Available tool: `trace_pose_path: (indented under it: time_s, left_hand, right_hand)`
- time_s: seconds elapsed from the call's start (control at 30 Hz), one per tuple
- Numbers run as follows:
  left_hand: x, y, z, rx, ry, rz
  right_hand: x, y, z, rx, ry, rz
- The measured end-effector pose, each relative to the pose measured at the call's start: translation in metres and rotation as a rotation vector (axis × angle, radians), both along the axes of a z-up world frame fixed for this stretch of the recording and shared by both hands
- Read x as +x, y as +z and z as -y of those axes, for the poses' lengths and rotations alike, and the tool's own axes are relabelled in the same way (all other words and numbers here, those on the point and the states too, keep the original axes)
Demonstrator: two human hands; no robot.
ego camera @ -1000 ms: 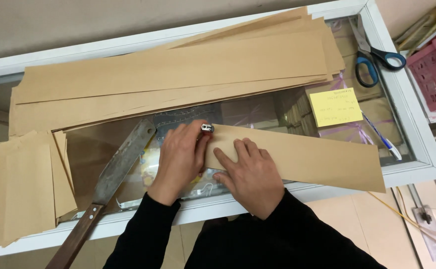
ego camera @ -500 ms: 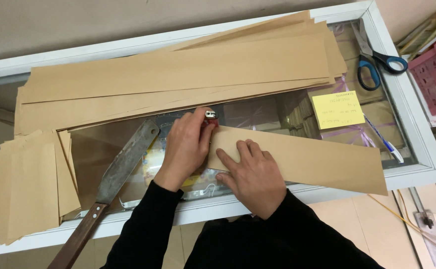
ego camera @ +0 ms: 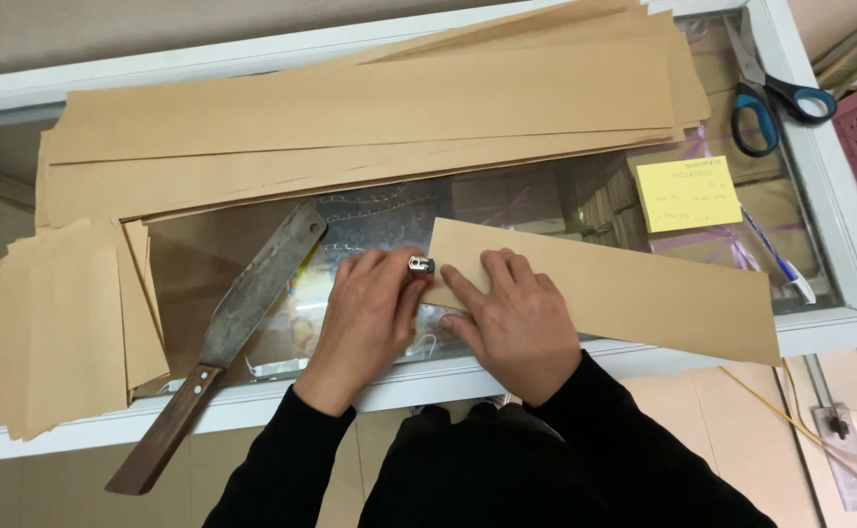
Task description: Cutting and folding brown paper into small bags or envelopes on a glass counter
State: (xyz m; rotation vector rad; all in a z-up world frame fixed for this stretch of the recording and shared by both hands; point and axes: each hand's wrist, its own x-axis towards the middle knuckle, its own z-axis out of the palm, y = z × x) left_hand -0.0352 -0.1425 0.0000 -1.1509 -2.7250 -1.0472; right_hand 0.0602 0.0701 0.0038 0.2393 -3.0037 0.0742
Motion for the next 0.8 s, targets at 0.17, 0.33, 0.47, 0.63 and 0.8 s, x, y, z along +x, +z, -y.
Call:
trace_pose_path:
  time_s: [0.17, 0.33, 0.47, 0.63, 0.8]
  left_hand:
    - [0.018, 0.002, 0.015, 0.031, -0.017, -0.004]
    - [0.027, -0.001, 0.025, 0.033, -0.015, -0.016]
    - [0.044, 0.053, 0.027, 0.142, 0.092, 0.161]
    - [0.032, 0.016, 0.048, -0.002, 0.294, 0.224]
    - [0.025, 0.008, 0.053, -0.127, 0.353, 0.142]
  right_hand:
    - [0.0, 0.005, 0.001, 0.03, -0.024, 0.062]
    - [-0.001, 0.009, 0.0, 0.019, -0.024, 0.102]
    - [-0.011, 0.037, -0.023, -0.26, -0.015, 0.285]
    - [-0.017, 0.044, -0.064, -0.217, -0.094, 0.231]
    - [-0.014, 0.031, -0.086, 0.038, -0.254, 0.328]
